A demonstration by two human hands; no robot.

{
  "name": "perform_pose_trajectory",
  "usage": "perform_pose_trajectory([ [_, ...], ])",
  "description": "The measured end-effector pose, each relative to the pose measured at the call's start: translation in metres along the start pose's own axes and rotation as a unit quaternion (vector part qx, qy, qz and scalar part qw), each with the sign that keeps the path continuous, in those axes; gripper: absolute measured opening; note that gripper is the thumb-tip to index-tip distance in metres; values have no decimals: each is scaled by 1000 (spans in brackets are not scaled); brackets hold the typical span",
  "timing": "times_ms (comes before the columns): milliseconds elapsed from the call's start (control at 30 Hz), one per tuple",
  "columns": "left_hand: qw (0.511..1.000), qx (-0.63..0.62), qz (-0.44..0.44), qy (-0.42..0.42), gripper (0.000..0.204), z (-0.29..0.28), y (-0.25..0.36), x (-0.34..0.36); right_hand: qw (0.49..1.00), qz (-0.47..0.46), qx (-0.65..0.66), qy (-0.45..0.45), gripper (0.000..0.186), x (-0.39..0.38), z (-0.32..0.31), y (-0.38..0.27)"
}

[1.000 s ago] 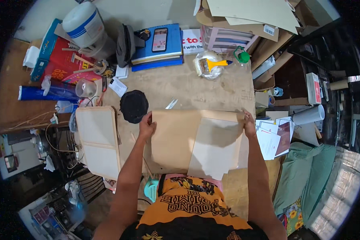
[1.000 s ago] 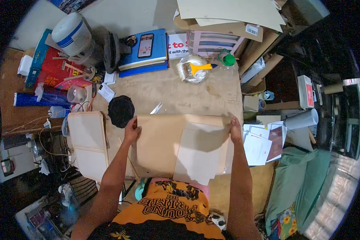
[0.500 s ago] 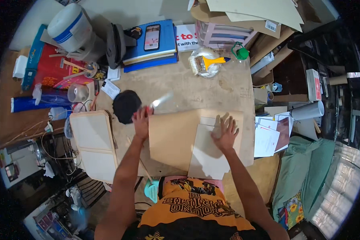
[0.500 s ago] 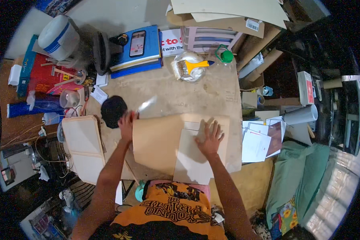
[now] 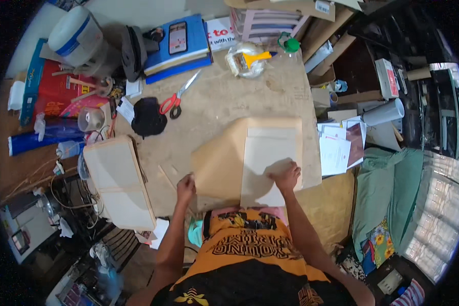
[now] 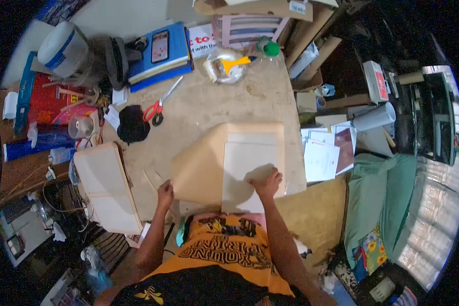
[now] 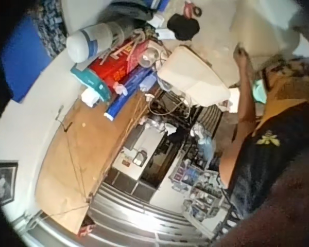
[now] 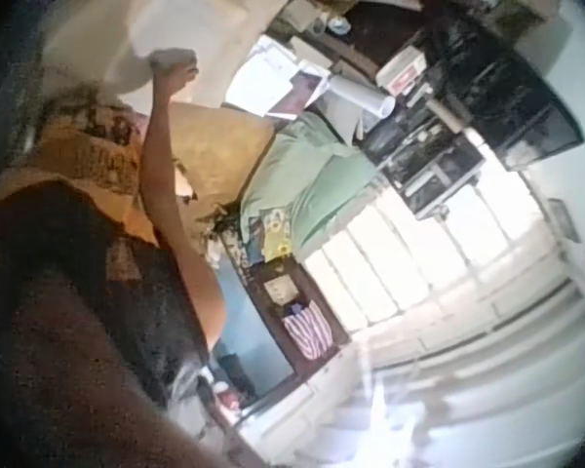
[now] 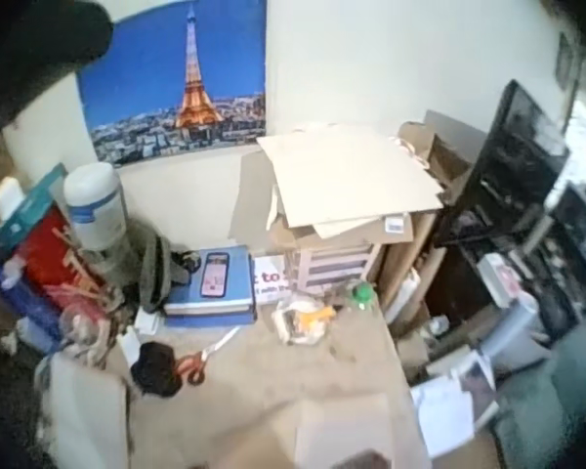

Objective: The person applies adhesive to a paper sheet using a brush, positions the sheet onto a cardboard cover piece, and presses it down firmly to secure the bond.

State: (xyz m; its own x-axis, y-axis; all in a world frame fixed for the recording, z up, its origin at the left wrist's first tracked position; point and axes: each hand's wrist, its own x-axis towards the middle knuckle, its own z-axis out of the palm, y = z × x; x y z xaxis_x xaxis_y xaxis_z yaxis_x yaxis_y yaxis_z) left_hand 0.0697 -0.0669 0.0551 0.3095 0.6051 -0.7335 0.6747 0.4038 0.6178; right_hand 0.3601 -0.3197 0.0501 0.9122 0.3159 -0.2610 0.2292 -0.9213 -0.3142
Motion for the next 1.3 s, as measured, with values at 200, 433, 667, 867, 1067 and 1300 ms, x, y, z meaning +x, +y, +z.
perform_pose_trajectory([
  [200, 961, -253, 93, -62, 23, 9, -50, -20, 997, 49, 28, -45, 103, 6, -11, -23],
  [433, 980, 168, 96, 48, 35, 9, -37, -51, 999, 1, 16, -37, 102, 12, 5, -7],
  [667, 808, 499, 93, 298, 60, 36, 34, -57, 997, 21, 22, -68, 105, 12, -4, -19],
  [867, 893, 215, 84, 387, 67, 44, 89, 25, 993, 84, -10, -85, 106, 20, -2, -6],
  [1067, 985, -113, 123, 35, 42, -44, 57, 113, 986, 105, -3, -130, 107, 23, -2, -27],
  [1300, 741, 409, 374, 378, 47, 31, 82, 73, 997, 61, 33, -41, 108, 22, -6, -6],
])
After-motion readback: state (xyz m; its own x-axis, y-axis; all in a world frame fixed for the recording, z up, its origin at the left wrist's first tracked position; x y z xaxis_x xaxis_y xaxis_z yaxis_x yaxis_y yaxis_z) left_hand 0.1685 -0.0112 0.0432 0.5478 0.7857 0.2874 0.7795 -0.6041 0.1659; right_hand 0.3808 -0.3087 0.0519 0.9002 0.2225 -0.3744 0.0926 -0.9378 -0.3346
